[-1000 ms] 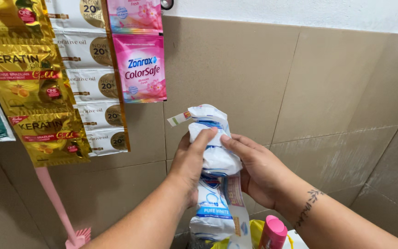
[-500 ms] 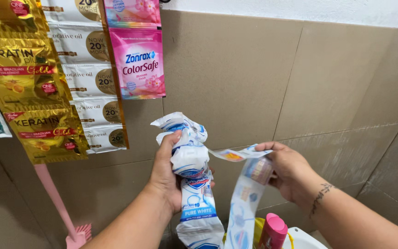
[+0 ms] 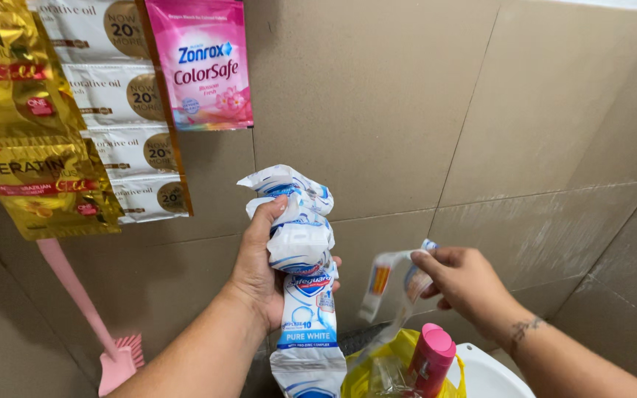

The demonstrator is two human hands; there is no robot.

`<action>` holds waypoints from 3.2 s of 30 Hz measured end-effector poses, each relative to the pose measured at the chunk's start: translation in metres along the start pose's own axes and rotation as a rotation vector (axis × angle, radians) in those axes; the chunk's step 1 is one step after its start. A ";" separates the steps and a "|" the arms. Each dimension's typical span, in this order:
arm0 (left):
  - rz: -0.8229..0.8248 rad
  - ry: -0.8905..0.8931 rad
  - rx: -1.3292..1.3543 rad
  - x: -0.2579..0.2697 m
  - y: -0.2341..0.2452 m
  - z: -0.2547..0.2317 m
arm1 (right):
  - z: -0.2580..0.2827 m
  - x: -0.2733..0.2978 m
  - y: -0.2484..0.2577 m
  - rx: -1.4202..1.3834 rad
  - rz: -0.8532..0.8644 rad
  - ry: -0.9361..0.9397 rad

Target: The person unpacks Safeguard soap bars from a yellow plastic bag, places them on a wall-mounted metal rack alongside hanging sachets, and adjusts a gray towel and pink bath sponge. The person also fills a black bucket with water from a wall tap and empties it into a white basin.

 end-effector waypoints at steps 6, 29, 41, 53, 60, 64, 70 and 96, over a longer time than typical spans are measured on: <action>-0.050 -0.015 -0.014 -0.005 0.010 0.008 | -0.032 -0.016 -0.021 0.003 -0.042 -0.083; -0.109 -0.121 -0.011 -0.026 0.028 0.036 | -0.063 -0.105 -0.014 1.122 0.061 0.172; -0.197 -0.194 -0.048 -0.031 0.035 0.040 | -0.083 -0.142 -0.026 1.133 0.323 0.121; -0.177 -0.198 -0.012 -0.036 0.040 0.051 | -0.171 -0.199 -0.080 1.309 1.066 0.067; -0.183 -0.196 -0.024 -0.033 0.052 0.062 | -0.219 -0.222 -0.108 1.350 1.210 -0.006; -0.166 -0.197 -0.001 -0.031 0.059 0.069 | -0.225 -0.221 -0.118 1.329 1.239 -0.080; -0.186 -0.187 -0.008 -0.030 0.070 0.073 | -0.224 -0.222 -0.134 1.333 1.278 -0.128; -0.169 -0.128 0.012 -0.040 0.079 0.063 | -0.159 -0.210 -0.099 1.271 0.759 0.116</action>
Point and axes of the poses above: each hand's wrist, its own x-axis away from the middle knuckle, its own y-axis out of the back of the hand, z = x × y, the point moved 2 cm from there along -x, towards the middle knuckle, and after that the axes turned 13 degrees about z, right-handed, at the moved point
